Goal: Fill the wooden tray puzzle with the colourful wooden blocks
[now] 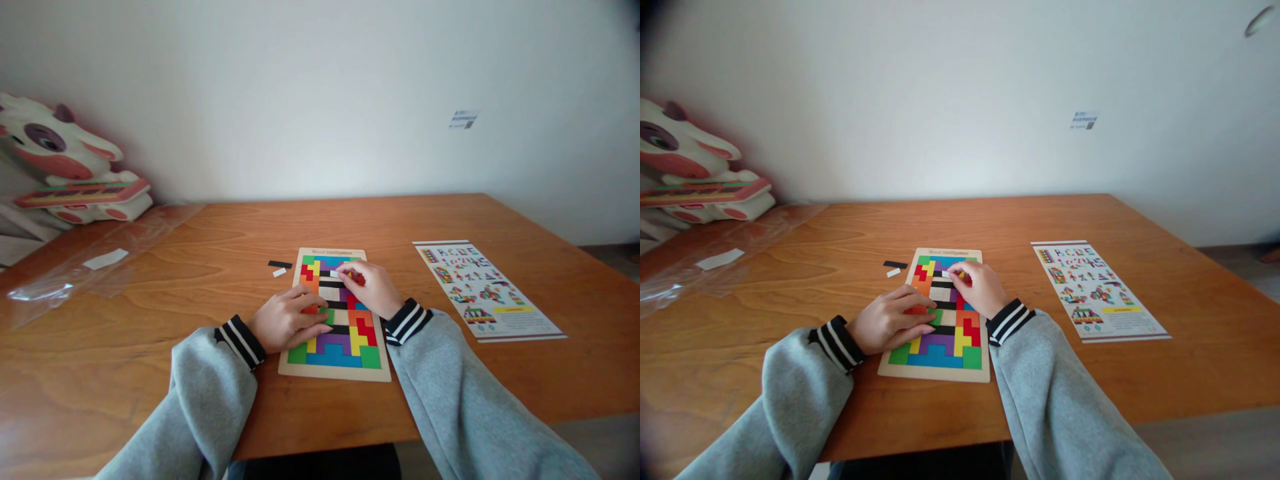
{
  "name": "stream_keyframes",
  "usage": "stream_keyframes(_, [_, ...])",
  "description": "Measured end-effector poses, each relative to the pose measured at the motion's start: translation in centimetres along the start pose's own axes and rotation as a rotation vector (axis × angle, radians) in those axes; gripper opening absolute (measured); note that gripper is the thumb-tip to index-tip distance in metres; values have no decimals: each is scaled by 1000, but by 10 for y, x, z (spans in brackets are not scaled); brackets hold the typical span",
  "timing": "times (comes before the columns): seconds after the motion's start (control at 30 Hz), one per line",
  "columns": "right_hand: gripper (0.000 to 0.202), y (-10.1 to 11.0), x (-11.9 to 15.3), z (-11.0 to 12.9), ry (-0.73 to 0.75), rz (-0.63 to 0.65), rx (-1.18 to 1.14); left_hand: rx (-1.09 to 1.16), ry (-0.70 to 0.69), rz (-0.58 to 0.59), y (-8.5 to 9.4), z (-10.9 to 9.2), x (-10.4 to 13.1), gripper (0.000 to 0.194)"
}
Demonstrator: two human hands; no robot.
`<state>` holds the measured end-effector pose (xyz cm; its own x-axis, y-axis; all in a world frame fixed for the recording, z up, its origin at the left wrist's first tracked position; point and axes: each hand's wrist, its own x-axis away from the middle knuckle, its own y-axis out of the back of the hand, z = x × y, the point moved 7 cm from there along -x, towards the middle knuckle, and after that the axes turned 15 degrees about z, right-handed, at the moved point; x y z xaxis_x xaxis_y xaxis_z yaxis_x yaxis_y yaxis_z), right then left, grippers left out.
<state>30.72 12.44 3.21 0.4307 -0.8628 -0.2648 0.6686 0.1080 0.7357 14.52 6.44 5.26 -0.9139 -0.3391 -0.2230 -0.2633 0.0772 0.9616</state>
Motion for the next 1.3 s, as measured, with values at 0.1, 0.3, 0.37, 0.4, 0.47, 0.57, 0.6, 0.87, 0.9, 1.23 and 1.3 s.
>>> stream_keyframes(0.1, [10,-1,0,0,-3,11,0,3,6,9,-1,0,0,23])
stream_keyframes(0.3, [11,-2,0,0,-7,23,10,22,-1,-12,0,2,1,23])
stream_keyframes(0.37, [11,-2,0,0,-5,23,15,31,14,-7,-1,3,1,24])
stream_keyframes(0.4, [12,-2,0,0,-5,24,19,37,26,1,-1,4,1,25])
stream_keyframes(0.47, [12,-3,0,0,-2,32,32,44,53,15,-3,6,2,29])
stream_keyframes(0.57, [12,-4,-1,1,7,44,55,35,121,16,-6,12,3,35])
stream_keyframes(0.6, [12,-5,-1,1,11,46,62,27,152,15,-8,15,4,36])
stream_keyframes(0.87, [13,-6,-1,2,28,62,88,60,311,56,-16,29,7,52])
stream_keyframes(0.9, [13,-7,-1,3,30,62,88,65,314,64,-16,29,7,52])
stream_keyframes(1.23, [15,-8,-3,3,34,67,79,62,325,98,-17,28,6,49])
stream_keyframes(1.3, [15,-9,-4,3,43,69,81,56,326,96,-17,28,5,48])
